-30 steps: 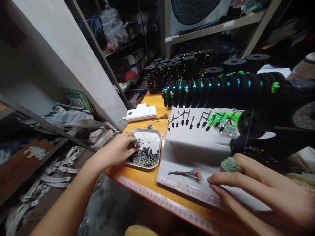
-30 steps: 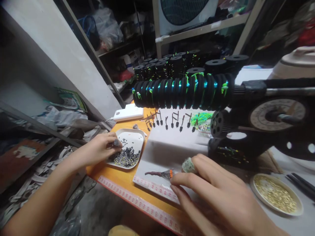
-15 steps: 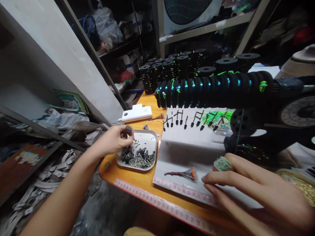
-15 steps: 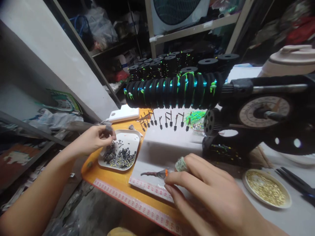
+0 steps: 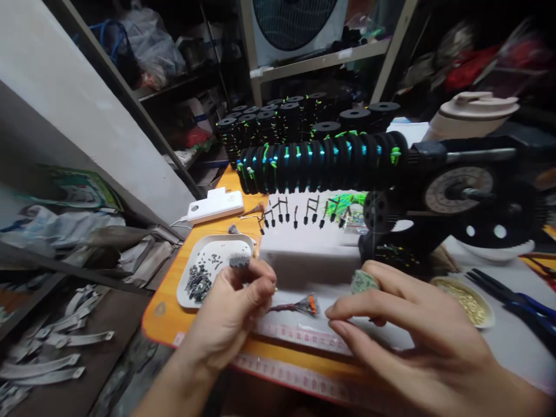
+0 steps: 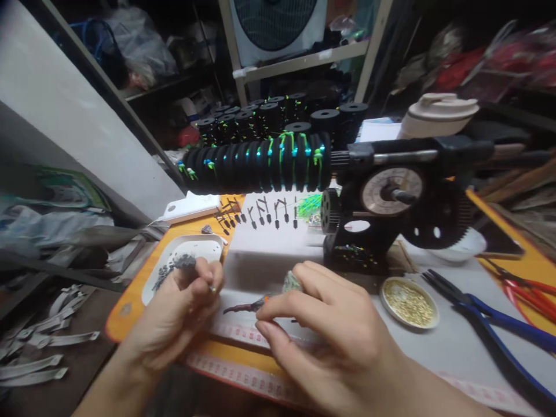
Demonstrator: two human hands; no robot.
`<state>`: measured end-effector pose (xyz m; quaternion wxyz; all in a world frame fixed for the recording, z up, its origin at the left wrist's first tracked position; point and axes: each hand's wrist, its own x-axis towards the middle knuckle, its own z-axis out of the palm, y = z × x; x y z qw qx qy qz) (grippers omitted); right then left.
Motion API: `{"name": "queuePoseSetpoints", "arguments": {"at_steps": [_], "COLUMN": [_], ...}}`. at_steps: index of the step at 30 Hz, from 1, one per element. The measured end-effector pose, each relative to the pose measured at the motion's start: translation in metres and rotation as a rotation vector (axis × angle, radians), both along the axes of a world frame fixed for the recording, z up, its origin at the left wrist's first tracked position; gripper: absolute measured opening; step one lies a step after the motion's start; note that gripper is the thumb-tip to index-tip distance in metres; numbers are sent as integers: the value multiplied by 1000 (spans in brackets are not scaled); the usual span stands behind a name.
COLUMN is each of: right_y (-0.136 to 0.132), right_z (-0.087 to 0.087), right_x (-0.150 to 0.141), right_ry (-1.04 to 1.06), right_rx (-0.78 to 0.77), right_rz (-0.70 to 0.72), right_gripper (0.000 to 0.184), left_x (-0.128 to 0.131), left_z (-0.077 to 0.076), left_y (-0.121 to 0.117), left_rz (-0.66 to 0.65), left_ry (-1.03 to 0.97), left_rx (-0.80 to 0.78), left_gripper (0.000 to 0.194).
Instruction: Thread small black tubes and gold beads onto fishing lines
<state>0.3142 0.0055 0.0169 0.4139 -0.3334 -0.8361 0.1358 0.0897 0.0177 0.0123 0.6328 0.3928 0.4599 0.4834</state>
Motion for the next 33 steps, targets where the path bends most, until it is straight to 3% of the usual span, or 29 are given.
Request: {"name": "queuePoseSetpoints", "arguments": {"at_steps": [3, 6, 13, 33], "right_y": [-2, -2, -5, -3], "right_z": [4, 5, 6, 4], "right_x": [-3, -4, -3, -2], "right_ry": [64, 105, 104, 131], "right_rx": [-10, -41, -173, -208], "right_rz": [-17, -18, 21, 29], "right_gripper": [13, 13, 15, 17], "left_x": [28, 43, 56, 61], "left_z": [-7, -12, -22, -23], "left_y": [-15, -22, -30, -33], "left_rz": [105, 194, 173, 171], "left_ry": [-303, -389, -424, -425], "left_rx": [-106, -164, -164, -149], "left_gripper": [39, 35, 34, 32]}}
